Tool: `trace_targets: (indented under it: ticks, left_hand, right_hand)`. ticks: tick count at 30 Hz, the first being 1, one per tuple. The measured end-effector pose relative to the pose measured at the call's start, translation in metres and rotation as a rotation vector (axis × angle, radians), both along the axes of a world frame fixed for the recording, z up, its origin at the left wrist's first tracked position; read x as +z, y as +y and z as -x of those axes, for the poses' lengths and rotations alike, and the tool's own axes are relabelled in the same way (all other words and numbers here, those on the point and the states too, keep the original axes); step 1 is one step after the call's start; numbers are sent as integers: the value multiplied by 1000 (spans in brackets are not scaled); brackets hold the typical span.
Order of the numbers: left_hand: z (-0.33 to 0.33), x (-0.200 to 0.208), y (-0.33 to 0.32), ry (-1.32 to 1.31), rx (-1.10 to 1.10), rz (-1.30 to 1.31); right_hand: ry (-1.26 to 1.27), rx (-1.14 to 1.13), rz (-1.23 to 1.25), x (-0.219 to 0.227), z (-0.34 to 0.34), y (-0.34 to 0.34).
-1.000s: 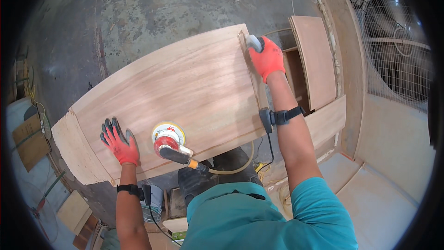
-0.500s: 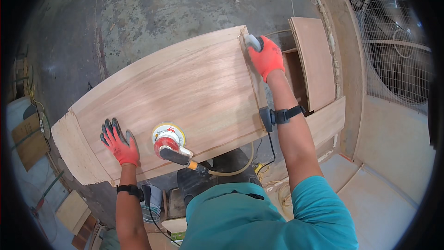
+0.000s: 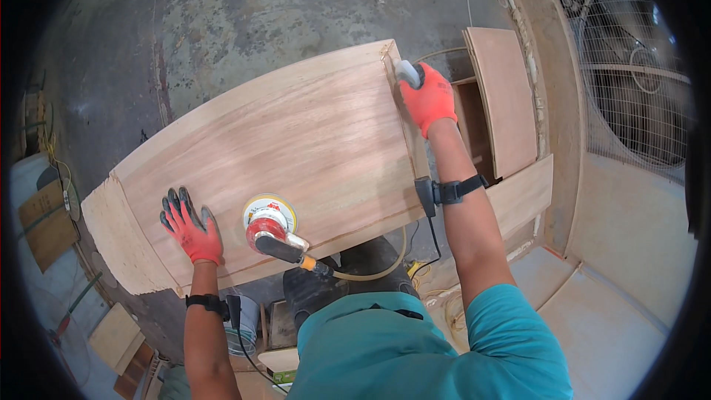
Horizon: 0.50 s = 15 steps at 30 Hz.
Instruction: The person uses a handheld orbital sander to smooth the surface of a large wooden panel. They apply a liquid substance from a white bottle onto the wood and continue sanding the panel in a workshop environment.
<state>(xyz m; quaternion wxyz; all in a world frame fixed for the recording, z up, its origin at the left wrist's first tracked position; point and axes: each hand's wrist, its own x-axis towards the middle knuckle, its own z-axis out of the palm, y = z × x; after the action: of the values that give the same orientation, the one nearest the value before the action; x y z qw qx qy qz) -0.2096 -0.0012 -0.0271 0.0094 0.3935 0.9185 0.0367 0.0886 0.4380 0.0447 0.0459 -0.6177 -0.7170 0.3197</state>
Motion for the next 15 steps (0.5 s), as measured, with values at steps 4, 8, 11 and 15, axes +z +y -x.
trace_targets:
  ticks: [4, 8, 11, 15]
  left_hand:
    - [0, 1, 2, -17, -15, -16]
    - [2, -6, -5, -8, 9, -11]
    - [0, -2, -1, -21, 12, -10]
    - [-1, 4, 4, -39, 18, -17]
  right_hand:
    - [-52, 38, -136, -21, -14, 2]
    - [-7, 36, -112, -29, -14, 0]
    - [6, 57, -70, -17, -2, -10]
    - [53, 66, -8, -24, 2, -17]
